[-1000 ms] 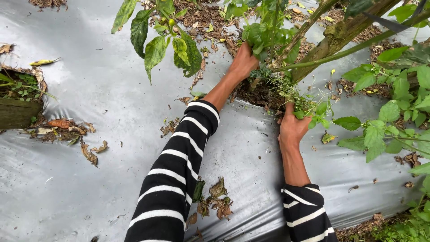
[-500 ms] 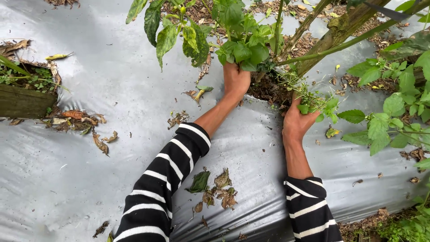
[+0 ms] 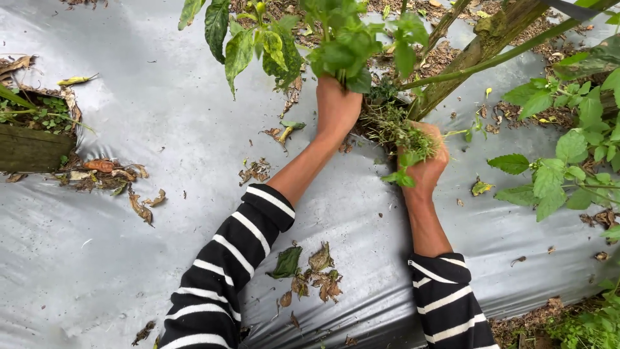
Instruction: The person removes weeds from around plants in a garden bed covered with plastic mulch. They pull weeds by hand near the base of the plants and use a sickle to cut and clear larger weeds from the soil between the rows.
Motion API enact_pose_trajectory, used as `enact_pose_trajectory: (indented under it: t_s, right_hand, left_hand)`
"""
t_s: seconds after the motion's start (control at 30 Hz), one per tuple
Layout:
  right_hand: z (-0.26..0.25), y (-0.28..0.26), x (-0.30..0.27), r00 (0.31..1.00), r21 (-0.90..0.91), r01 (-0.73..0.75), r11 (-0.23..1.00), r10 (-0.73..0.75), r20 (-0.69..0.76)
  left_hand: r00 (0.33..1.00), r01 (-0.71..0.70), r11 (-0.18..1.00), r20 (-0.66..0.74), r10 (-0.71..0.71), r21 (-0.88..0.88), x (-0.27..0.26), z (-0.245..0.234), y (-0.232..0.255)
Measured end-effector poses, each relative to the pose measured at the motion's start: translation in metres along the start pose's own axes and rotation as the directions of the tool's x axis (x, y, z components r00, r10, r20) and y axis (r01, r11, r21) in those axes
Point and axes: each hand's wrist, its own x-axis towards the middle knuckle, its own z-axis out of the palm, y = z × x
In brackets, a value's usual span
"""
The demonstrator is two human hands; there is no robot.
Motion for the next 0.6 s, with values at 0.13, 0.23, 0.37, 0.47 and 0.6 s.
enact_pose_trajectory:
  t_s: [0.13, 0.23, 0.37, 0.47, 0.6]
  right_hand:
    - [0.021, -0.045, 0.003, 0.949, -0.542, 0.254, 0.801, -0.098, 0.300]
    - [0.028, -0.045, 0.016, 0.904, -0.694, 0.243, 0.677, 0.102, 0.416]
    - [0.038, 0.000, 0.032, 0.872, -0.731, 0.344, 0.589, 0.088, 0.481]
    - [0.036, -0.013, 0.010, 0.908, -0.659, 0.355, 0.663, -0.075, 0.413]
    - [0.031, -0.032, -0.005, 0.910, -0.594, 0.344, 0.727, -0.102, 0.402]
  left_hand:
    - [0.911, 0.094, 0.931, 0.345, -0.224, 0.354, 0.010, -0.035, 0.050]
    - [0.784, 0.052, 0.884, 0.529, -0.324, 0.464, 0.019, -0.050, 0.031]
    - [0.686, -0.054, 0.793, 0.599, -0.413, 0.607, 0.019, -0.049, 0.105]
    - [0.734, -0.093, 0.788, 0.577, -0.358, 0.608, 0.015, -0.050, 0.106]
    - [0.780, 0.067, 0.869, 0.518, -0.352, 0.490, 0.016, -0.052, 0.097]
